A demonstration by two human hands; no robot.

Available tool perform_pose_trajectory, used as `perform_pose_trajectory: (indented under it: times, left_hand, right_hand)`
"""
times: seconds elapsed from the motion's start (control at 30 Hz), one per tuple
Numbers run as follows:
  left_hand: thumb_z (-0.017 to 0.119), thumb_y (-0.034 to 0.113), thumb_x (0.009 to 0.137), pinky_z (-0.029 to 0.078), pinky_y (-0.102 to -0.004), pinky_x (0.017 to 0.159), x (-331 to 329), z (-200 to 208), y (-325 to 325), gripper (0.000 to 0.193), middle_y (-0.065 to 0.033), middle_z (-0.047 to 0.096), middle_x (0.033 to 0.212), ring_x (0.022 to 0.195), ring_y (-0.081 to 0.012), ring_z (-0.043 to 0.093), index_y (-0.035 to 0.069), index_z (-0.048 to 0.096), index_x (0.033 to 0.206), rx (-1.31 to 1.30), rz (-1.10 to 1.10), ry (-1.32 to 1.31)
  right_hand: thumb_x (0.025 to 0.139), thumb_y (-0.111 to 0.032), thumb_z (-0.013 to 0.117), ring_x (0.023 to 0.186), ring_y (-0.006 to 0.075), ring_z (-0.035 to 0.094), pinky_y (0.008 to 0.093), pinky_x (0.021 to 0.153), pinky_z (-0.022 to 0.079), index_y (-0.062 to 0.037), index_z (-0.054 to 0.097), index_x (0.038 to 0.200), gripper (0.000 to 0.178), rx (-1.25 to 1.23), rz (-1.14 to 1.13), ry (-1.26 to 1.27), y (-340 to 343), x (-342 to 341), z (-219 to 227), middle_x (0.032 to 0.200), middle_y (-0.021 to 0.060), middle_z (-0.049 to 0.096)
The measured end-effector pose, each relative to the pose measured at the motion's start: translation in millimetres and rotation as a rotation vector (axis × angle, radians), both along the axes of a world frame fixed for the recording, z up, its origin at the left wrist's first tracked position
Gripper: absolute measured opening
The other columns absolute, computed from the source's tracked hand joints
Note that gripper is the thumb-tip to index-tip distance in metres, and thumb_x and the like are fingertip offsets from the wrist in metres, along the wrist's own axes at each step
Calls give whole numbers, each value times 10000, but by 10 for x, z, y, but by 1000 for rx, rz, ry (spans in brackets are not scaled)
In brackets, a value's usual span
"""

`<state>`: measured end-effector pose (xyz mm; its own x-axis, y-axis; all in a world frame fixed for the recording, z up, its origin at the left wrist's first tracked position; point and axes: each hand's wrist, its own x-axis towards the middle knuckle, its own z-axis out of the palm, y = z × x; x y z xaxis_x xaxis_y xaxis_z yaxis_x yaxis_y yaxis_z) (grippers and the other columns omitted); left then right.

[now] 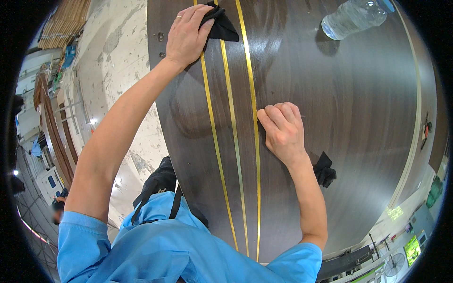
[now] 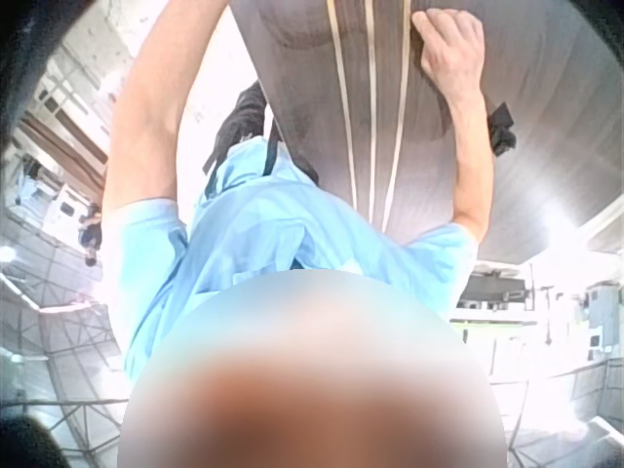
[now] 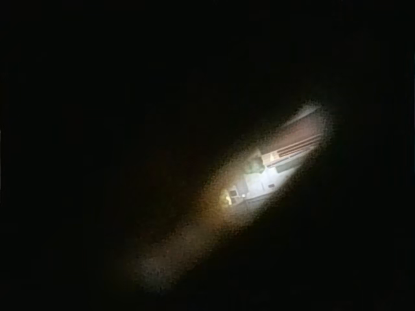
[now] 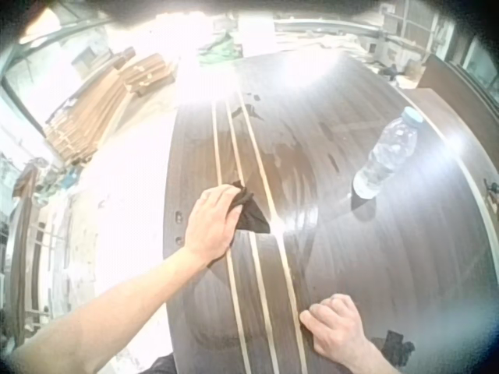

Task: The person wipes a large dark tabletop with a black cloth, moving along and across three parallel gold inlaid lines. They hold a water bottle in the other hand and occasionally reposition it while continuing to wipe the surface.

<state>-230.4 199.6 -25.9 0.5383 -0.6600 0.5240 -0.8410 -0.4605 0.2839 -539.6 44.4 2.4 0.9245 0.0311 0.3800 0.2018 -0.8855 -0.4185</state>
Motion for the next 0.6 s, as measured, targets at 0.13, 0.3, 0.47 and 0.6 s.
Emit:
perform_pose_trajectory:
  times: [0.13, 0.3, 0.47, 0.6]
  left_hand:
    - [676, 269, 1022, 489, -448, 1085, -14, 6, 0, 335, -74, 678, 1346, 1263, -343, 619, 102, 680, 1313, 5, -2, 12]
    - [677, 266, 1019, 493, -441, 1082, 0, 14, 0, 331, -72, 679, 1341, 1260, -341, 621, 101, 680, 1307, 3, -2, -4]
    - [677, 258, 1015, 493, -443, 1088, -16, 16, 1, 329, -74, 679, 1340, 1264, -338, 618, 100, 679, 1305, 4, -9, 11]
    - [676, 235, 1010, 488, -444, 1105, -7, 27, -1, 327, -73, 679, 1338, 1270, -335, 615, 94, 677, 1305, 24, -7, -6]
  right_hand:
    - [750, 52, 708, 959, 239, 622, 423, 942, 508, -12, 712, 1037, 294, -23, -1, 52, 18, -78, 14, 998, 60, 634]
    - [748, 62, 703, 971, 233, 628, 415, 949, 510, -19, 713, 1032, 296, 0, 16, 28, 30, -135, 11, 996, 57, 632]
    - [731, 60, 724, 950, 248, 635, 413, 933, 511, -24, 720, 1029, 310, 45, 33, 57, -3, -160, 90, 994, 67, 650]
    - [787, 73, 745, 934, 279, 639, 396, 867, 516, -20, 738, 1021, 252, 230, -198, 23, 15, -283, 259, 992, 91, 670]
